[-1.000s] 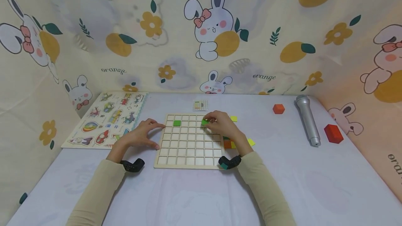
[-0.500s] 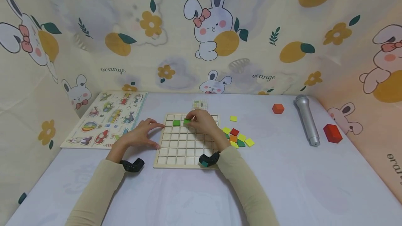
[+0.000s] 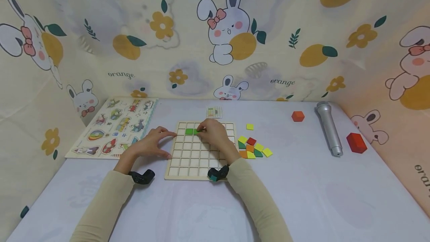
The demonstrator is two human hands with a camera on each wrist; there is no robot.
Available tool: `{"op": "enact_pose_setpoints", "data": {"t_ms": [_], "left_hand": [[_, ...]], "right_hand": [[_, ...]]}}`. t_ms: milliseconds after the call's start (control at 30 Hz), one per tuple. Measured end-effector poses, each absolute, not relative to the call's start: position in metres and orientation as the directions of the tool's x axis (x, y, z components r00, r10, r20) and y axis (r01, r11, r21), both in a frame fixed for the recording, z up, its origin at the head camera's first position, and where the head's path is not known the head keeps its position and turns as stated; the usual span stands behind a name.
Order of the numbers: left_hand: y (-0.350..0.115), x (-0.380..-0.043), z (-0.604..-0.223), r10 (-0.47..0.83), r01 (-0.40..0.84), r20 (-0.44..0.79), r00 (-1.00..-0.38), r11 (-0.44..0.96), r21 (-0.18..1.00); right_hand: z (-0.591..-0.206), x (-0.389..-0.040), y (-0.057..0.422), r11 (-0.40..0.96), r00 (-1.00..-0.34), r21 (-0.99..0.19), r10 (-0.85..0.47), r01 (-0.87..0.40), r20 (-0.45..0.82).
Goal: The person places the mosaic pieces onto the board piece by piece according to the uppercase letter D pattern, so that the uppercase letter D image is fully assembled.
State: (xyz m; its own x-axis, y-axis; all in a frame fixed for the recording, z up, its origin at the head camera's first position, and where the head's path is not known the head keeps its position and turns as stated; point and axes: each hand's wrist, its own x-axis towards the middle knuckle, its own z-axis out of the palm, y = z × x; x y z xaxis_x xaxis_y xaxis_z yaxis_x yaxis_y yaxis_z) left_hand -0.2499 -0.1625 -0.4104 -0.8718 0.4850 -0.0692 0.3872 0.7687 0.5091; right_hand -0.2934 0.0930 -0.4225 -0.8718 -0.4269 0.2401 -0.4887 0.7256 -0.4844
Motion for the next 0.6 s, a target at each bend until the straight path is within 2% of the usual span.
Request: {"op": "enact_pose_setpoints", "data": {"t_ms": [300,600], "left_hand": [[-0.1606,-0.2493,-0.408,0.481,0.391,-0.063,-0.874,0.775,0.496],[-0.161,-0.2484,-0.4066,0.478,0.384,-0.07,-0.876,0.777,0.499]], "right_hand": [[-0.425,-0.2945,0.0948,0.703,-0.856,-0.489,-0.435,-0.516,0.279],[-0.4273,-0.2955,0.0974,0.686,-0.848,-0.501,-0.462,-0.528,0.26]]}}
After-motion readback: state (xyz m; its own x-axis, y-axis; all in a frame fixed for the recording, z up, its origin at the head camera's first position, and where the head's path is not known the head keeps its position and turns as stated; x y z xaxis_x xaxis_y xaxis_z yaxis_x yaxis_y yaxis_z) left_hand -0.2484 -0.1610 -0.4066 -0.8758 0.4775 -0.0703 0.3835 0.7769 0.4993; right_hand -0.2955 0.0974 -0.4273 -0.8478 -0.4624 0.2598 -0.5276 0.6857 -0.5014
